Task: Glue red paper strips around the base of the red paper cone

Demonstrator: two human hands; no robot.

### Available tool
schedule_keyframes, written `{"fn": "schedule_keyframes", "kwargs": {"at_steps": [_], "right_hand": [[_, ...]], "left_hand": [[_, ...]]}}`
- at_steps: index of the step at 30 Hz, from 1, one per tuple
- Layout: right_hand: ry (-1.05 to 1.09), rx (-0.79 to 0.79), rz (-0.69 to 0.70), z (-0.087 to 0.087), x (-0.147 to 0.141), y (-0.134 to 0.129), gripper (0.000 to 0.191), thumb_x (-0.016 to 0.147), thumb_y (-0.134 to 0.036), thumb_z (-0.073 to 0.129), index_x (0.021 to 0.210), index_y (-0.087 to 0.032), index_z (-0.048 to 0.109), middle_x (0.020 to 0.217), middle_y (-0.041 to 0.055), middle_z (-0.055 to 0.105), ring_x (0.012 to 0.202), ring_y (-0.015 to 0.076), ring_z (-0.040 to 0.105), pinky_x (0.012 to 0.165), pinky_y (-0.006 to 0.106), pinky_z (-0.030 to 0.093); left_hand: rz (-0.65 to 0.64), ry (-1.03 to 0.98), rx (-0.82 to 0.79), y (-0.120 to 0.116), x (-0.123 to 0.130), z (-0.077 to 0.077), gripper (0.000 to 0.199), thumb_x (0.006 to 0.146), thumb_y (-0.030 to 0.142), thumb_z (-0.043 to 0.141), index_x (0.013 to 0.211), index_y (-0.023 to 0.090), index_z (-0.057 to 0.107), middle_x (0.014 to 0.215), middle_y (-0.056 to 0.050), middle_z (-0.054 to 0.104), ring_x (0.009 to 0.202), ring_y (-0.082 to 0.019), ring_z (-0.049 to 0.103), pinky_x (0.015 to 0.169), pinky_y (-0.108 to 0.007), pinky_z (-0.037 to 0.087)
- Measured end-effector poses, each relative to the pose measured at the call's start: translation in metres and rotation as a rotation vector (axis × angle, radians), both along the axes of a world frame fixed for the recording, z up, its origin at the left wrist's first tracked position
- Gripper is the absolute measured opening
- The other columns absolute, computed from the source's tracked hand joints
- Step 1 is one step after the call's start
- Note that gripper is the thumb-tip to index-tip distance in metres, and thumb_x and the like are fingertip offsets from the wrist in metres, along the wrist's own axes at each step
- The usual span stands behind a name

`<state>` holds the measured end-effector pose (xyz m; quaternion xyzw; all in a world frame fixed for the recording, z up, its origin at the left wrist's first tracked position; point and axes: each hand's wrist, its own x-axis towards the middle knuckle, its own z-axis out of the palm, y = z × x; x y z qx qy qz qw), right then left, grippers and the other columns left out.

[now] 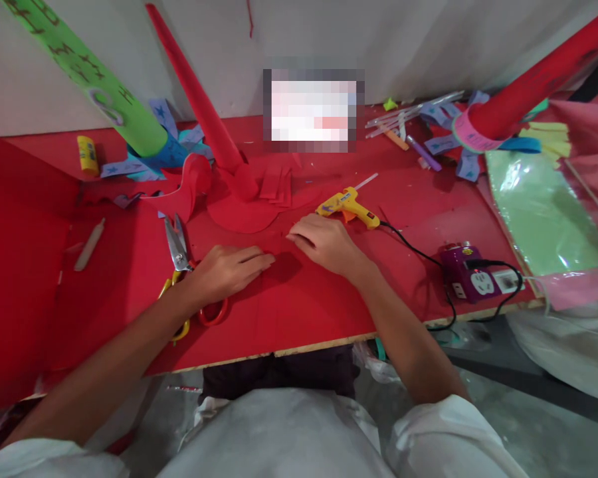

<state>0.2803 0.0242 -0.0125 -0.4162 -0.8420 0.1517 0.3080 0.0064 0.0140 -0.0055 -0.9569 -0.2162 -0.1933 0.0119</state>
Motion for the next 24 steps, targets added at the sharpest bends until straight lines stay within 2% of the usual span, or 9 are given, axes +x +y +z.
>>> {"fn": "schedule_keyframes", "kwargs": {"at_steps": [5,8,11,13,15,16,18,22,24], "right_hand": [[0.018,-0.053,0.034,-0.001,-0.004,0.000,0.051,0.106,-0.055,0.055,0.068,-0.022,0.056,0.066,0.0022,0.061,0.066,0.0182,0.055,0.066,0.034,0.039],[0.098,-0.214,0.071,0.011,0.000,-0.003,0.053,0.103,-0.058,0.060,0.065,-0.021,0.061,0.062,0.0006,0.061,0.060,0.0149,0.052,0.062,0.032,0.037],[0.126,-0.532,0.313,0.028,0.002,-0.010,0.034,0.101,-0.051,0.066,0.089,-0.021,0.079,0.079,0.0013,0.076,0.066,0.0141,0.063,0.064,0.028,0.043],[0.076,-0.757,0.544,0.039,0.002,-0.015,0.027,0.099,-0.046,0.070,0.110,-0.025,0.082,0.085,-0.0003,0.079,0.069,0.0137,0.067,0.065,0.026,0.045],[0.060,-0.868,0.687,0.045,0.001,-0.018,0.028,0.099,-0.045,0.070,0.117,-0.027,0.081,0.091,0.0002,0.081,0.073,0.0145,0.070,0.067,0.026,0.048],[0.086,-0.859,0.668,0.046,0.002,-0.018,0.027,0.098,-0.046,0.070,0.114,-0.027,0.082,0.093,0.0011,0.081,0.076,0.0156,0.071,0.069,0.027,0.049],[0.162,-0.710,0.414,0.046,0.007,-0.016,0.025,0.097,-0.049,0.070,0.100,-0.025,0.080,0.092,0.0029,0.080,0.080,0.0185,0.071,0.073,0.030,0.051],[0.112,-0.204,-0.370,0.037,0.030,-0.003,0.027,0.096,-0.051,0.068,0.084,-0.027,0.068,0.081,0.0041,0.071,0.076,0.0226,0.063,0.073,0.037,0.048],[-0.017,-0.087,-0.514,0.032,0.043,0.005,0.030,0.097,-0.051,0.066,0.080,-0.027,0.062,0.080,0.0051,0.067,0.077,0.0242,0.061,0.074,0.039,0.046]], "left_hand": [[0.003,-0.036,0.004,-0.001,0.002,-0.001,0.025,0.109,0.032,0.052,0.104,0.023,0.074,0.081,0.003,0.078,0.065,-0.012,0.070,0.051,-0.030,0.034],[0.053,0.026,-0.045,-0.001,0.002,-0.001,0.027,0.109,0.029,0.050,0.101,0.024,0.075,0.079,0.002,0.079,0.064,-0.013,0.070,0.050,-0.030,0.029],[0.099,0.081,-0.127,0.001,0.001,-0.001,0.025,0.107,0.024,0.050,0.105,0.025,0.075,0.079,0.002,0.079,0.067,-0.013,0.072,0.052,-0.029,0.030],[0.129,0.101,-0.173,0.001,0.001,0.000,0.024,0.106,0.025,0.051,0.104,0.024,0.075,0.080,0.002,0.080,0.068,-0.013,0.072,0.052,-0.028,0.030],[0.144,0.117,-0.204,0.002,0.001,0.001,0.025,0.106,0.026,0.051,0.102,0.024,0.075,0.080,0.001,0.079,0.067,-0.014,0.071,0.052,-0.027,0.030],[0.145,0.121,-0.217,0.001,0.001,0.001,0.026,0.106,0.027,0.050,0.102,0.023,0.075,0.080,0.000,0.079,0.067,-0.014,0.071,0.053,-0.026,0.031],[0.144,0.121,-0.239,0.001,0.001,0.001,0.028,0.106,0.028,0.048,0.104,0.023,0.075,0.080,-0.001,0.078,0.068,-0.014,0.069,0.055,-0.025,0.035],[0.151,0.111,-0.266,0.001,0.002,-0.002,0.031,0.107,0.028,0.045,0.105,0.024,0.076,0.083,-0.003,0.078,0.071,-0.014,0.069,0.060,-0.023,0.039],[0.153,0.114,-0.269,0.000,0.001,-0.003,0.031,0.107,0.028,0.045,0.106,0.024,0.076,0.083,-0.003,0.078,0.072,-0.015,0.069,0.061,-0.023,0.040]]}}
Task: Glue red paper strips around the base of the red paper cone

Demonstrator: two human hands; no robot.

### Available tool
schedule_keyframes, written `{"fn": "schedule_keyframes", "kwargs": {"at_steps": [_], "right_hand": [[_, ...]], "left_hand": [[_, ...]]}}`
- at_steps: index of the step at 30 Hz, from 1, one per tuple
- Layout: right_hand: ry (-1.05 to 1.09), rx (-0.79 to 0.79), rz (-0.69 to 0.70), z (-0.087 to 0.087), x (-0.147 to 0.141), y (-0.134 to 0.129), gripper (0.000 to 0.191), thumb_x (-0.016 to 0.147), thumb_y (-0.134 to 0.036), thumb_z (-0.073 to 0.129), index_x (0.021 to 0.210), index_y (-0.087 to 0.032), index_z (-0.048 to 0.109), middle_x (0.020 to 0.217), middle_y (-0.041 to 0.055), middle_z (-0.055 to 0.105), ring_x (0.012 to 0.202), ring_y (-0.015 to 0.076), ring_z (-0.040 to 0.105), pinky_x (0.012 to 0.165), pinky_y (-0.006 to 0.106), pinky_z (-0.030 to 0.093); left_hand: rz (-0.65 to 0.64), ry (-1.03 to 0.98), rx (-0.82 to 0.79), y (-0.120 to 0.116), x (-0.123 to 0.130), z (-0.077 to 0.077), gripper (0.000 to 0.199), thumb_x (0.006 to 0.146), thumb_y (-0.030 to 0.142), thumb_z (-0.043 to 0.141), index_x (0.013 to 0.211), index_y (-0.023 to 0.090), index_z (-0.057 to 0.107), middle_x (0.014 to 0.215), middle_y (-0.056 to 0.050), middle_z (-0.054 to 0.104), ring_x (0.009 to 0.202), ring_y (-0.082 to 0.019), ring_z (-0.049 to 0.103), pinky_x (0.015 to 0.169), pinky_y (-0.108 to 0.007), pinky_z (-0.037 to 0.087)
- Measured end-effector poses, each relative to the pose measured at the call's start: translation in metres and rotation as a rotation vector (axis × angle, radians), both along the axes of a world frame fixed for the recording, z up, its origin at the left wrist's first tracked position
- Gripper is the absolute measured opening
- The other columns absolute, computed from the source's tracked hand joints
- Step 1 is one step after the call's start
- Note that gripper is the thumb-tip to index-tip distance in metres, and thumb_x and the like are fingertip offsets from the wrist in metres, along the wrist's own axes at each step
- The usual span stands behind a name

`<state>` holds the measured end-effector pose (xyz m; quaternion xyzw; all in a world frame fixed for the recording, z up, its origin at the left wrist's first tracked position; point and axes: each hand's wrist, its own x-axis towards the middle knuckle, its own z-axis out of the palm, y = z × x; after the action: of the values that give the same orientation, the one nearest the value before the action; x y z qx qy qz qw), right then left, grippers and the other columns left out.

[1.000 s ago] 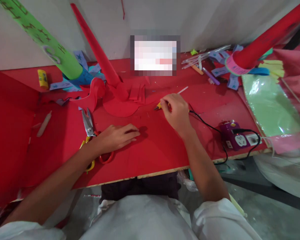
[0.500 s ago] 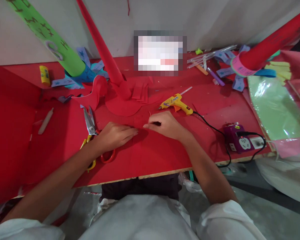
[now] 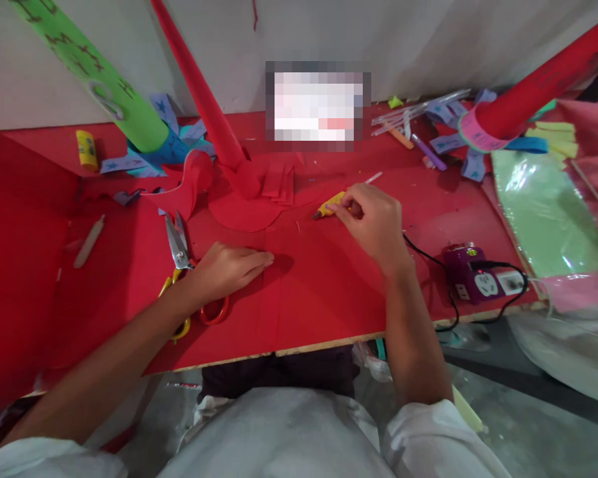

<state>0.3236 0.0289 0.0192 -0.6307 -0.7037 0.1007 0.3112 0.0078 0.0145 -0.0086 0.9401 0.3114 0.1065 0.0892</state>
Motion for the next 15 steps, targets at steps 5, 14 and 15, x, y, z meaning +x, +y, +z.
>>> {"fn": "schedule_keyframes", "kwargs": {"at_steps": [5,14,15], "right_hand": [[-0.254,-0.040,-0.089,-0.010,0.023,0.009,0.037,0.095,-0.056,0.068,0.080,-0.027,0.053,0.089,0.0081,0.064,0.085,0.0274,0.059,0.073,0.040,0.043],[-0.247,-0.247,-0.096,-0.029,0.061,0.010,0.043,0.101,-0.067,0.053,0.089,-0.026,0.059,0.091,0.0086,0.070,0.079,0.0257,0.060,0.067,0.037,0.039],[-0.251,-0.246,-0.077,-0.030,0.062,0.011,0.043,0.103,-0.067,0.050,0.089,-0.026,0.059,0.092,0.0093,0.070,0.080,0.0258,0.060,0.068,0.037,0.039]], "left_hand": [[-0.001,0.008,0.019,0.000,0.000,0.001,0.029,0.106,0.026,0.046,0.104,0.024,0.075,0.080,-0.002,0.077,0.071,-0.014,0.069,0.058,-0.023,0.037],[-0.003,0.009,0.019,-0.001,0.000,0.001,0.029,0.106,0.026,0.045,0.103,0.024,0.074,0.076,-0.002,0.075,0.068,-0.014,0.067,0.057,-0.024,0.036],[-0.002,0.003,0.012,-0.001,0.000,0.001,0.029,0.106,0.026,0.045,0.103,0.024,0.074,0.076,-0.002,0.075,0.068,-0.014,0.067,0.057,-0.024,0.036]]}}
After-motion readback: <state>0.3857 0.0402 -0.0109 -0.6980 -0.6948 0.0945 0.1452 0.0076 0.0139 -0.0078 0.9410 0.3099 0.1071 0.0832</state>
